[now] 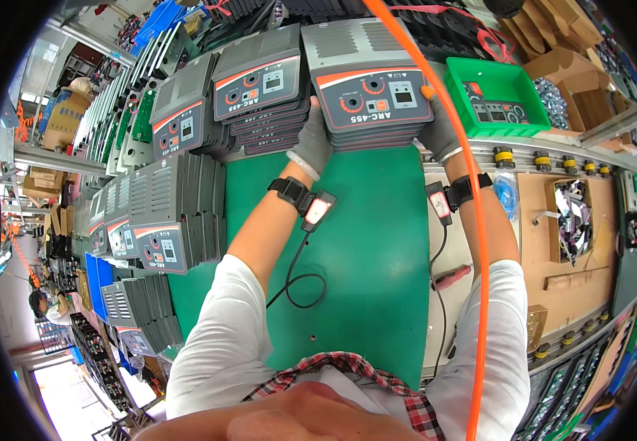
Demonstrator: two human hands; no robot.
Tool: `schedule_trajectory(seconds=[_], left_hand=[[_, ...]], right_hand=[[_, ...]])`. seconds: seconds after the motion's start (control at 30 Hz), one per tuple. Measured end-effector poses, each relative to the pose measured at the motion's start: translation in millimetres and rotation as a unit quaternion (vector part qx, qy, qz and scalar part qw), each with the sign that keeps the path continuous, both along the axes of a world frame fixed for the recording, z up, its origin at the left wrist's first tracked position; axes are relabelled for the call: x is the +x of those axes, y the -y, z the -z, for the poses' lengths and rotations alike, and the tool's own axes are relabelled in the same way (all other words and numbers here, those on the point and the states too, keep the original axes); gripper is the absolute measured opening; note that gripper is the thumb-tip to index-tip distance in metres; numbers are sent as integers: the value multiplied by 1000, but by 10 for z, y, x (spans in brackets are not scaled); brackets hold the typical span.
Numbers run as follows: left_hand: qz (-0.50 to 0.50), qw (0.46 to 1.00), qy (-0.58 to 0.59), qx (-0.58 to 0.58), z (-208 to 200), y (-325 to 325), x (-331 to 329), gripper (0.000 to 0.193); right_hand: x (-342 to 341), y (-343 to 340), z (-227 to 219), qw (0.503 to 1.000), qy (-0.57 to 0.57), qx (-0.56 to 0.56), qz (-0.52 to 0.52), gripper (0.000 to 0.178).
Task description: The person is assembling electronic components, specifically focusing on the front panels and internal circuit boards of ARC-455 units.
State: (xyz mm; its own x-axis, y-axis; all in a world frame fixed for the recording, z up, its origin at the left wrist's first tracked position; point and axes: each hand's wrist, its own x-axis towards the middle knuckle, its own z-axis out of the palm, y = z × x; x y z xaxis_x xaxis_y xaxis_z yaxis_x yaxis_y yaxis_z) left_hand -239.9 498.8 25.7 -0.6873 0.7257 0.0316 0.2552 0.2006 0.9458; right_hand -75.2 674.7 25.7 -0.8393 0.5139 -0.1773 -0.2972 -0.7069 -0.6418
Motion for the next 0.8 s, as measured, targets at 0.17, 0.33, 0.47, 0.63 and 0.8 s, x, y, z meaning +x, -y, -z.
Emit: schedule_trajectory(seconds=[0.17, 0.33, 0.47, 0.63, 0.8], left_hand=[[57, 897, 375, 228, 55, 20, 340, 77], [-83, 994, 44, -60, -187, 9, 481, 85], [-116, 989, 70, -54, -332, -13, 365, 84], [-83, 991, 95, -45, -246, 291, 620, 68], [-59, 997, 33, -36, -525, 1876, 866, 61]], right_hand=[[21, 32, -10, 1000, 14, -4, 23, 48], [-62, 79, -86, 999, 27, -7, 20, 47], [-253, 31, -49, 998, 30, -5, 49, 44], [-111, -279, 272, 891, 52, 449, 51, 35], [252, -157, 161, 974, 161, 83, 137, 57]])
